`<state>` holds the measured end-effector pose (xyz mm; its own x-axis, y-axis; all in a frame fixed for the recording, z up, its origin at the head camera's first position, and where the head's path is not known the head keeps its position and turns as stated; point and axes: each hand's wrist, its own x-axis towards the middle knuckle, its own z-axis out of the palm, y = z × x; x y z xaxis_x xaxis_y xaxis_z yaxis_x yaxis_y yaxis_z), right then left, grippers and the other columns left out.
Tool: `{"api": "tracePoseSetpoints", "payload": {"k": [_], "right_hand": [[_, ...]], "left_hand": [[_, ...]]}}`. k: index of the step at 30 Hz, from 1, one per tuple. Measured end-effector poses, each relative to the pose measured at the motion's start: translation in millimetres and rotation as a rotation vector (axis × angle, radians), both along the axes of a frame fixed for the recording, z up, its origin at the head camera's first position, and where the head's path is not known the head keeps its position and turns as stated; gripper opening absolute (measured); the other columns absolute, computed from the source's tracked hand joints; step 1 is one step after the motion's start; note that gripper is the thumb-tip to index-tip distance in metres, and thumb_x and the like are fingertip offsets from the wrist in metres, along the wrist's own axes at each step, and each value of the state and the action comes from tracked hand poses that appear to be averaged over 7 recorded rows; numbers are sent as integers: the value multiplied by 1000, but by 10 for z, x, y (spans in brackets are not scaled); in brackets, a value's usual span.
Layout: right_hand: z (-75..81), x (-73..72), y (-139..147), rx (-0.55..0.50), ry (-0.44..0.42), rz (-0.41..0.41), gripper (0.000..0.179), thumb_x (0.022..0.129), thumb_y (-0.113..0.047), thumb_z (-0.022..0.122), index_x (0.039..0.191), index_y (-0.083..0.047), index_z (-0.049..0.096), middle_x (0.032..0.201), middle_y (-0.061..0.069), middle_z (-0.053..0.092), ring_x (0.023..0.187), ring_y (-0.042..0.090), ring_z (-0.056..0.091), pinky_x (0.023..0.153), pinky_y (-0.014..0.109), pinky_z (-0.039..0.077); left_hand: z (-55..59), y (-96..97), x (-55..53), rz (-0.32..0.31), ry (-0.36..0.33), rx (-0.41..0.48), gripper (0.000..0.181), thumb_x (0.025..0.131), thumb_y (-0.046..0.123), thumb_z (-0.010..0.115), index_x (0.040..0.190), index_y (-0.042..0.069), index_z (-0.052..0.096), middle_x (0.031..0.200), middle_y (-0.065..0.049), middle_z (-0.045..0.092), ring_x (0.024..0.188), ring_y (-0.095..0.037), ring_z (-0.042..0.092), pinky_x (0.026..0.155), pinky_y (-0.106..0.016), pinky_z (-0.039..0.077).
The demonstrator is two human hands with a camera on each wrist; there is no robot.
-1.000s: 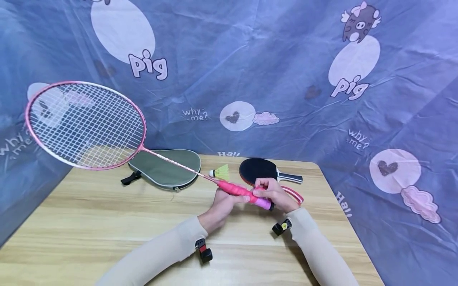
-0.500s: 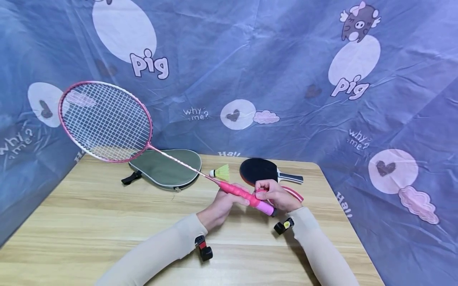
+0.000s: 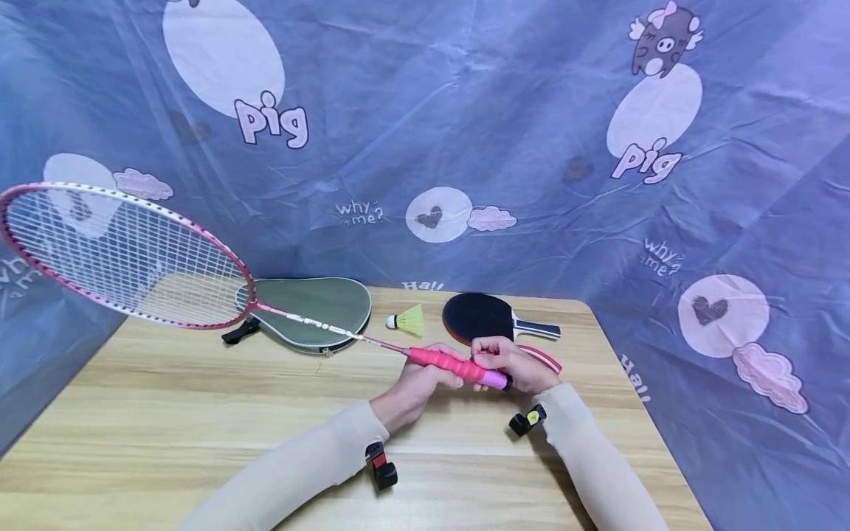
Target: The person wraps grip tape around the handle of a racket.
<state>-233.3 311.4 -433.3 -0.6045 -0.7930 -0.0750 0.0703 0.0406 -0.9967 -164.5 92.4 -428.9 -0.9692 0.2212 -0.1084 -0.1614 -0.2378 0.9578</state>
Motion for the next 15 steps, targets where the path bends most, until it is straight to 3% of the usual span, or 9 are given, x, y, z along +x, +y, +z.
{"api": "tracePoseSetpoints", "payload": {"k": [4,10,15], "right_hand": [[-6,0,26,-53,-30,-2,20,104,-6,43,85,-10,48,76,-2,65,72,18,75,60,26,57],[-11,36,49,-92,4,-50,20,102,1,46,91,-11,57,80,-2,72,71,10,72,60,19,53],[-28,79,24,-100,62,-145,16,101,-1,53,90,-12,59,81,-5,70,68,5,65,58,16,49]], "left_hand": [[16,34,-17,-8,18,-6,48,63,-10,71,110,-4,70,94,8,74,88,-11,68,81,-25,52],[25,73,-14,-3,23,7,50,62,-14,68,112,-7,70,95,5,77,82,-10,69,68,-23,54],[-5,100,11,42,15,-3,55,66,-14,68,120,-4,67,115,-11,75,85,-10,66,70,-23,52]]}}
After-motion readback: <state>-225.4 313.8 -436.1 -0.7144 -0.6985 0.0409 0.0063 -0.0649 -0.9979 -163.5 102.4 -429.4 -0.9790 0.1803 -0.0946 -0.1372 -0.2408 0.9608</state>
